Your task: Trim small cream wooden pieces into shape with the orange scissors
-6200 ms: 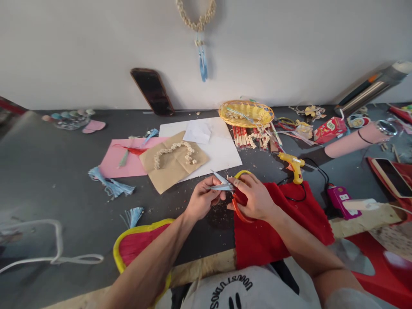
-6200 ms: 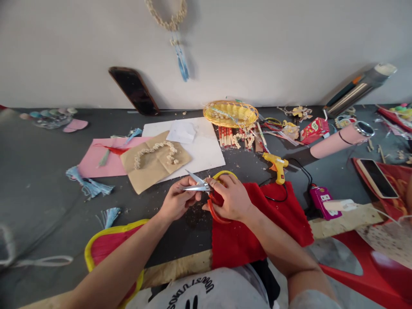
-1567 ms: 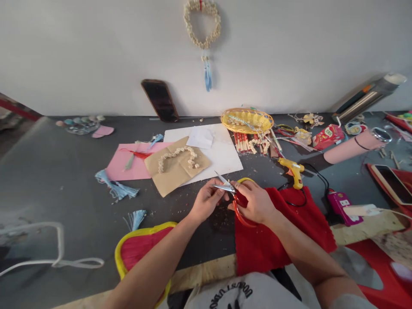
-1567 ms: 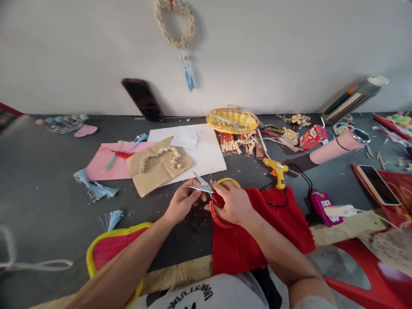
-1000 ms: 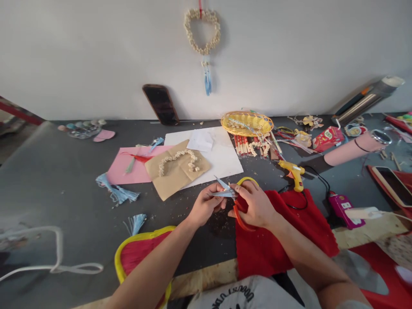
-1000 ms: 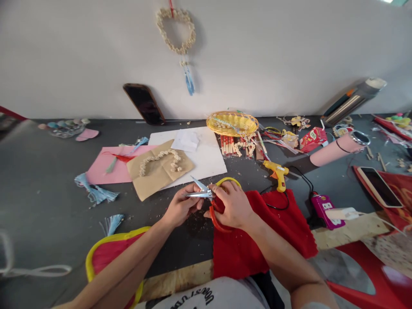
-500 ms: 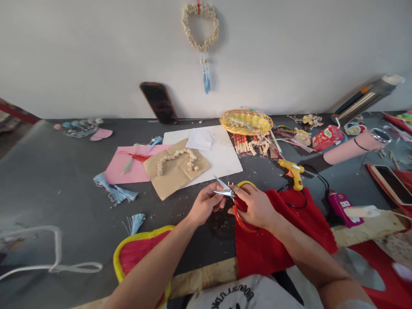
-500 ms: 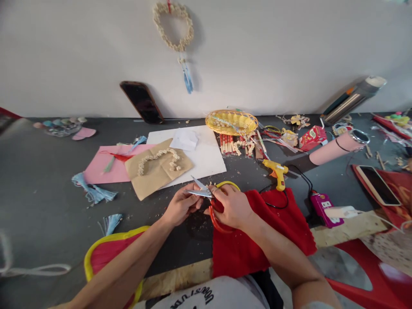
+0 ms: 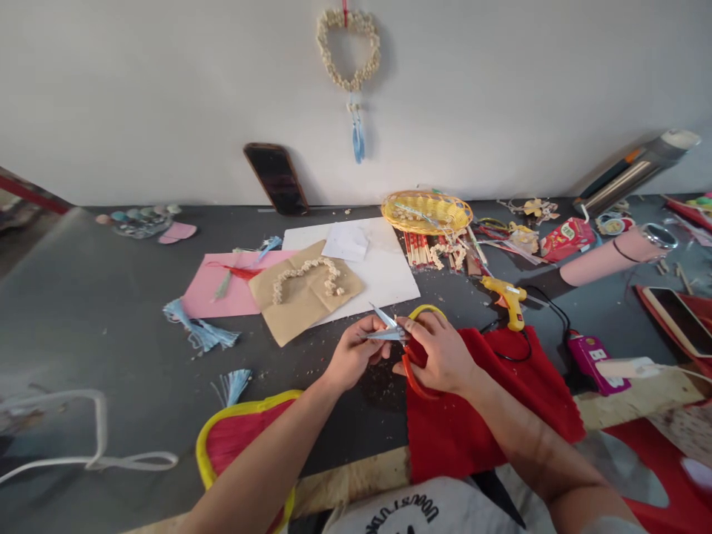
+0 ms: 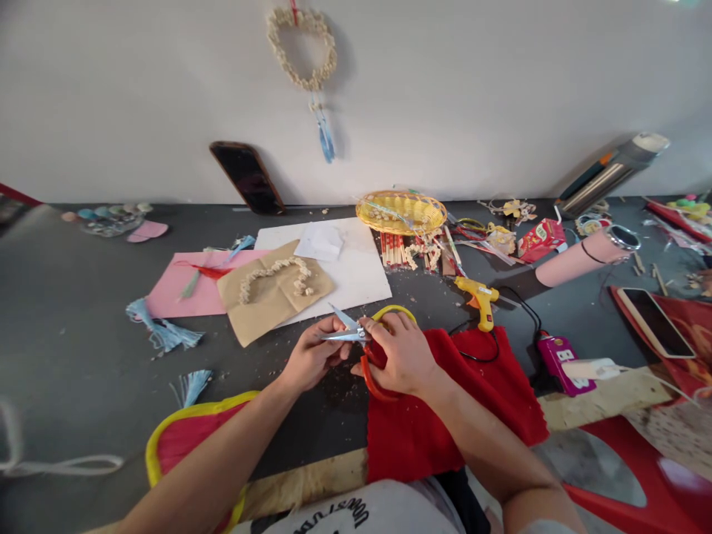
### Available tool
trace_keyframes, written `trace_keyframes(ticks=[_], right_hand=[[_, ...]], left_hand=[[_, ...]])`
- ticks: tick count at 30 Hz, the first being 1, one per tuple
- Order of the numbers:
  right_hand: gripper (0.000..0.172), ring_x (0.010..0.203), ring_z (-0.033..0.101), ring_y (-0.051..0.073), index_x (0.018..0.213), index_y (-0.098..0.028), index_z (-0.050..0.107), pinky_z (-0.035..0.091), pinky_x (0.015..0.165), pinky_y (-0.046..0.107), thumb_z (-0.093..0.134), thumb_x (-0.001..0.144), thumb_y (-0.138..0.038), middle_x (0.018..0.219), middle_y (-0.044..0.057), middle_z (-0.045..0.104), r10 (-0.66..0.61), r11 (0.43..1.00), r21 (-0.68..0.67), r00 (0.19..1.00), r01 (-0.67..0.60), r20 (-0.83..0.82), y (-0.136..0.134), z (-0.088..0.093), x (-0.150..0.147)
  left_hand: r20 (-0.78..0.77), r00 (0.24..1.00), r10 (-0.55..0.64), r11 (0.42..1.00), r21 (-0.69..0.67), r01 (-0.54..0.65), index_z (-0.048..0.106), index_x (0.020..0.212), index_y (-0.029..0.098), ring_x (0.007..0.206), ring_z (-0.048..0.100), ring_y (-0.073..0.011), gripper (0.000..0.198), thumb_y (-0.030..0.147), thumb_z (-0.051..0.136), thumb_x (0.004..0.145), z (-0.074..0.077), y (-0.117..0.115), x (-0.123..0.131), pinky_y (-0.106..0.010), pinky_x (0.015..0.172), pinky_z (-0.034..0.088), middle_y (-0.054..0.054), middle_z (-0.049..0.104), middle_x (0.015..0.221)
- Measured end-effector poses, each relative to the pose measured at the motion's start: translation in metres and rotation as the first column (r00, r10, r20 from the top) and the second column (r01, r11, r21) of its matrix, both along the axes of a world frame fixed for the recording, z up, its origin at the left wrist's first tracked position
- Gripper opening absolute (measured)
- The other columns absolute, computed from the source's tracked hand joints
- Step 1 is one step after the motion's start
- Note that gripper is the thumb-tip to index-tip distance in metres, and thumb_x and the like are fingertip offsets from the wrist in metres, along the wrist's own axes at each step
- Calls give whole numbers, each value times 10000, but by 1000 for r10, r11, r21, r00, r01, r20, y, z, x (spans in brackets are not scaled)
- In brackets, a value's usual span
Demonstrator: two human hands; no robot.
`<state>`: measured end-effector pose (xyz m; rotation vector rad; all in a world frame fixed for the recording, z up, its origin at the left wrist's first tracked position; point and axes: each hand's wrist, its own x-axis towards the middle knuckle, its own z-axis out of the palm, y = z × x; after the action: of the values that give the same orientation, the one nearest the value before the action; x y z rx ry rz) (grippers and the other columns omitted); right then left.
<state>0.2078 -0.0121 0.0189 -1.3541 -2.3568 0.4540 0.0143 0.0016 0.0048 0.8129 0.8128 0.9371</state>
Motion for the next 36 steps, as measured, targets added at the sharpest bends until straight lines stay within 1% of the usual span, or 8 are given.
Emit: trace_keyframes(ticks=[4, 9, 16, 22, 25, 28, 32, 36], right_hand=[[702, 1082, 506, 308, 1373, -192, 491, 476, 960, 496, 692, 772, -494, 1112, 129, 556, 22, 1000, -17, 1000, -22, -7, 0, 0, -1], [634, 1066, 532, 284, 1357, -164, 503, 492, 965, 454, 656, 820, -464, 1092, 131, 576, 43, 999, -32, 998, -44, -45, -1, -1, -2], [596, 1053, 583, 289, 1340, -197, 529, 534, 903, 443, 635, 828, -483, 1101, 125, 620, -1, 999, -54, 999, 3, 37, -3, 1, 0], [571, 1085, 579, 281, 1324, -189, 533, 526, 923, 432, 624, 838, -475, 1132, 121, 625, -33, 996, -89, 999, 31, -23, -2, 4, -2], [601, 1078, 564, 290, 1335, -199, 526, 519, 921, 448, 648, 817, -478, 1125, 122, 610, -30, 998, -48, 999, 29, -25, -1, 1, -1], [659, 1090, 535, 302, 1354, -204, 512, 500, 942, 472, 679, 785, -490, 1120, 124, 587, -9, 1000, -11, 1000, 9, -17, 0, -1, 0], [692, 1096, 508, 304, 1365, -203, 501, 483, 959, 484, 691, 770, -502, 1119, 123, 565, 8, 1000, -16, 1000, -9, -17, 0, 1, 0], [721, 1090, 495, 304, 1375, -205, 489, 465, 972, 502, 700, 759, -514, 1122, 123, 550, 19, 1000, -24, 999, -19, -26, 0, 3, 0]], left_hand=[[26, 999, -27, 1000, -9, 28, 516, 733, 165, 390, 327, -48, 301, 348, 754, 716, 1, 1, -1, -186, 414, 222, 29, 562, 498], [42, 998, -45, 999, -15, 46, 533, 730, 158, 389, 322, -51, 307, 366, 758, 719, 1, 1, -2, -191, 412, 215, 28, 549, 486], [-24, 1000, -14, 1000, -1, 14, 544, 732, 154, 393, 332, -48, 345, 425, 758, 728, -1, 0, 0, -187, 414, 223, 33, 542, 489], [-91, 995, 40, 999, 34, -37, 554, 776, 160, 436, 410, -65, 351, 451, 746, 743, -1, 0, 2, -190, 437, 283, 5, 612, 555], [-117, 991, 64, 997, 56, -58, 559, 759, 160, 442, 406, -68, 331, 433, 746, 745, -2, 0, 1, -194, 446, 282, 3, 617, 557], [-93, 995, 46, 998, 54, -41, 560, 749, 161, 430, 379, -65, 297, 394, 746, 743, -2, 0, -1, -197, 445, 260, 10, 602, 540], [-42, 999, -6, 999, 39, 7, 563, 725, 153, 424, 371, -63, 255, 342, 734, 743, -1, 1, -2, -197, 443, 249, 11, 583, 530], [5, 999, -35, 999, 29, 35, 544, 678, 148, 418, 355, -57, 255, 315, 729, 733, -1, 1, -2, -192, 435, 241, 14, 563, 515]])
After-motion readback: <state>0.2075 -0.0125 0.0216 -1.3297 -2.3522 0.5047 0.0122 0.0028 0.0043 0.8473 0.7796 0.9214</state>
